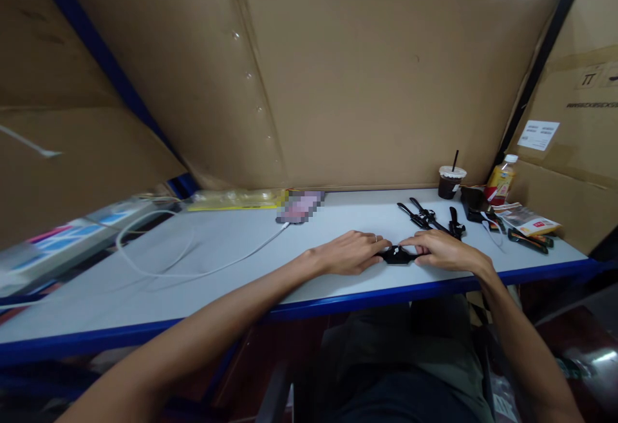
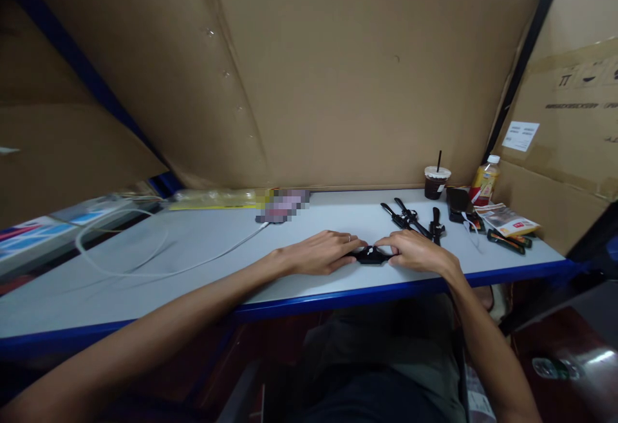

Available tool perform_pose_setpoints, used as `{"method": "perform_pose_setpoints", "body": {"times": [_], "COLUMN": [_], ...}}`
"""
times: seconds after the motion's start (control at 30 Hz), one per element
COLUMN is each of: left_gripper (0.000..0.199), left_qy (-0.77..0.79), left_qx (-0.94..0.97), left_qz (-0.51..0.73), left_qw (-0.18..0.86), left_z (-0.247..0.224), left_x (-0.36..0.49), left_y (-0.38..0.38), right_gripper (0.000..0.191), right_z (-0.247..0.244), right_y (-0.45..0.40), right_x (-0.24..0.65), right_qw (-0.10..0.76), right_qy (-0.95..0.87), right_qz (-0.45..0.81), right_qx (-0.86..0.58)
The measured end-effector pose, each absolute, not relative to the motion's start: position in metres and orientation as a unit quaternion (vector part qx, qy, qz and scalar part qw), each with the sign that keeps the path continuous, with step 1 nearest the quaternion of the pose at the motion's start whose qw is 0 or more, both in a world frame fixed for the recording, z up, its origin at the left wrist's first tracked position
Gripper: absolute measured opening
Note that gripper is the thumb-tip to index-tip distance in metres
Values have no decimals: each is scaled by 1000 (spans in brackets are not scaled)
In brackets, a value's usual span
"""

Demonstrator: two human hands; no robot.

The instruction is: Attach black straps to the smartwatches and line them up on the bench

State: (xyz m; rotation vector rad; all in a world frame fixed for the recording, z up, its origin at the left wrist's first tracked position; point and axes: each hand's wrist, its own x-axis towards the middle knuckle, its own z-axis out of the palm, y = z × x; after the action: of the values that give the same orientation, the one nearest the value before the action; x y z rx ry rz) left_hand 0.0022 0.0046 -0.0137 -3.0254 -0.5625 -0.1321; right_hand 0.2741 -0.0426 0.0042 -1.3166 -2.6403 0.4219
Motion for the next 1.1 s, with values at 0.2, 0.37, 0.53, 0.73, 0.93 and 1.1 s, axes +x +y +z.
{"method": "perform_pose_setpoints", "body": {"times": [0.2, 0.37, 0.53, 0.73, 0.93, 1.1], "left_gripper": [33, 29, 23, 16, 17, 16], "left_qy": [-179, -175, -183, -166, -164, -162], "left_qx": [-982, -983, -981, -981, -979, -981], "left_qz": [-42, -51, -55, -34, -36, -48], "left_qw": [29, 30, 32, 99, 112, 94], "left_z": [-11, -13, -14, -13, -14, -15], "left_x": [3, 3, 3, 5, 4, 4], "left_y": [3, 3, 3, 0, 0, 2], "right_gripper": [48, 46, 43, 23, 20, 20], "right_z": [6, 6, 5, 7, 6, 4], "right_y": [-44, -43, -43, -44, -45, -46], "right_x": [272, 271, 270, 267, 266, 267], "right_qw": [75, 79, 78, 66, 74, 76], "right_qy": [-881, -883, -879, -877, -877, -879], "right_qz": [142, 140, 141, 126, 116, 108], "right_qx": [-444, -441, -449, -459, -459, -459]}}
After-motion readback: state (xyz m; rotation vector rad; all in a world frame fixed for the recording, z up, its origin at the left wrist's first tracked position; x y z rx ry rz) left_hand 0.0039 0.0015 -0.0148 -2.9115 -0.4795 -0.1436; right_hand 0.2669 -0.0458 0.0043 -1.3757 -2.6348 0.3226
